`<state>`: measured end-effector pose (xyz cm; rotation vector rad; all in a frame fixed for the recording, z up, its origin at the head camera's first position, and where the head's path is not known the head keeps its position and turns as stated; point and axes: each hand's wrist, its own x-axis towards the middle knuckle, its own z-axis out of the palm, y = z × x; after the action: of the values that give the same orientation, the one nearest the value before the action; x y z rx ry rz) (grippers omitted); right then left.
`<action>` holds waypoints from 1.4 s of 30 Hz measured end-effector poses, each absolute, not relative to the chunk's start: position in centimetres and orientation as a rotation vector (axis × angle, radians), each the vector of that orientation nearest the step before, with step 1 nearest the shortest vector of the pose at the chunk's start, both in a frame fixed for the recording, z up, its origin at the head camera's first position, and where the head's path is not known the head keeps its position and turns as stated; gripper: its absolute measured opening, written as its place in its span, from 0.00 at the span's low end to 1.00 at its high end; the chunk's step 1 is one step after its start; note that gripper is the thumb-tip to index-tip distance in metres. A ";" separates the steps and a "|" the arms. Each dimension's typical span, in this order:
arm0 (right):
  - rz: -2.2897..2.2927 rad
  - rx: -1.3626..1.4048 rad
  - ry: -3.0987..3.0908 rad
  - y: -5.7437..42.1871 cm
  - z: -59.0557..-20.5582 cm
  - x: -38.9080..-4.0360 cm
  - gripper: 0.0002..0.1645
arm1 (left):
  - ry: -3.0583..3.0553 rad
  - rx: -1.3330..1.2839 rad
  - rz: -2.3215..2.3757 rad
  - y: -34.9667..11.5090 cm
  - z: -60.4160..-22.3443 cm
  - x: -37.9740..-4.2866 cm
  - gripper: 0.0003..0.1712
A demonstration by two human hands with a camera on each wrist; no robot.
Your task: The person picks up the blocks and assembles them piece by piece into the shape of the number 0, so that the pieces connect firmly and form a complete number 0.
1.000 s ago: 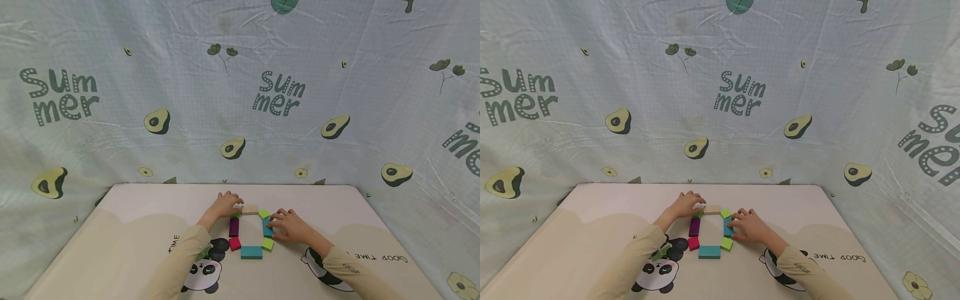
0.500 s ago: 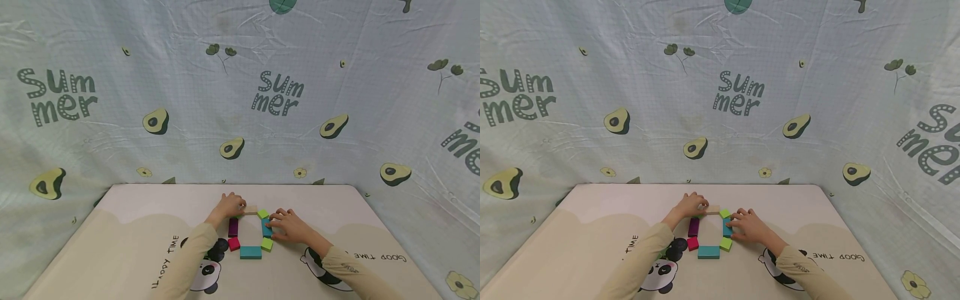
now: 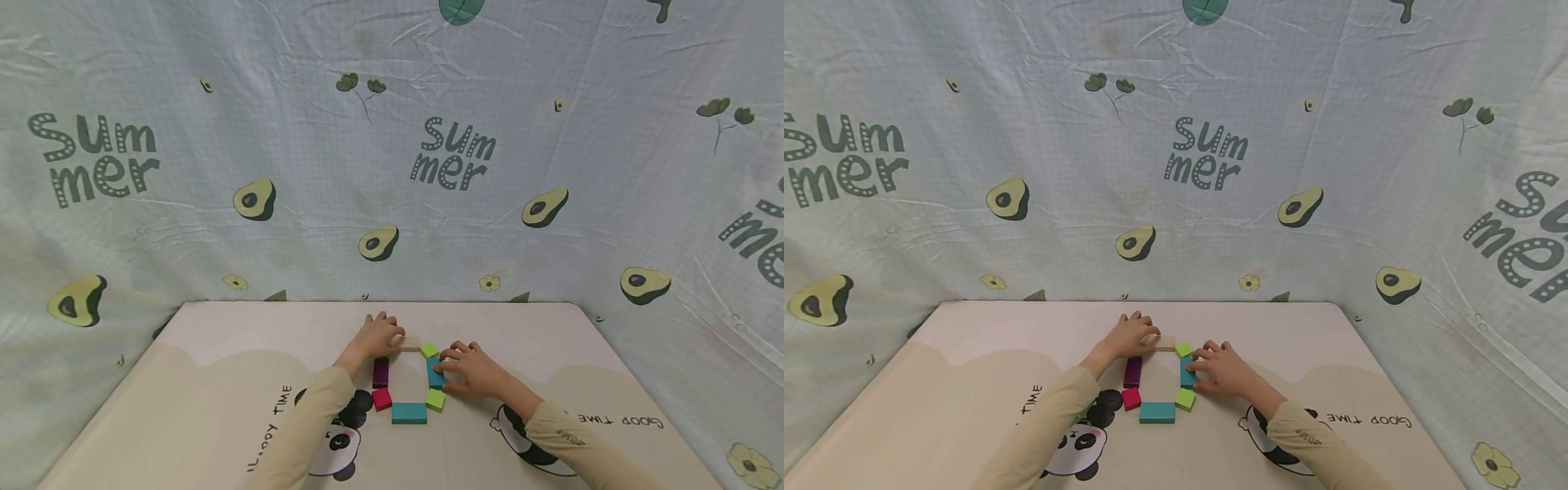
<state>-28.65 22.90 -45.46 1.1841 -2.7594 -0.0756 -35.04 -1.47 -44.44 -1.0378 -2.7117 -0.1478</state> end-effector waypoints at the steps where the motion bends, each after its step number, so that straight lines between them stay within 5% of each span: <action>1: -0.075 1.182 -2.761 22.9 -45.5 -28.7 0.24 | -2.673 -1.056 -0.135 -1.3 -44.4 -34.9 0.13; 26: -0.093 1.166 -2.758 22.9 -45.4 -28.4 0.23 | -2.548 -1.168 0.156 2.8 -44.7 -33.8 0.16; 42: -0.102 1.173 -2.736 23.0 -45.5 -28.6 0.24 | -2.537 -1.158 0.051 -1.2 -41.8 -32.9 0.18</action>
<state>-28.62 23.00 -45.54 1.1727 -2.7361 -0.1024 -32.89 -1.24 -41.78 -1.1576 -2.5366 0.0505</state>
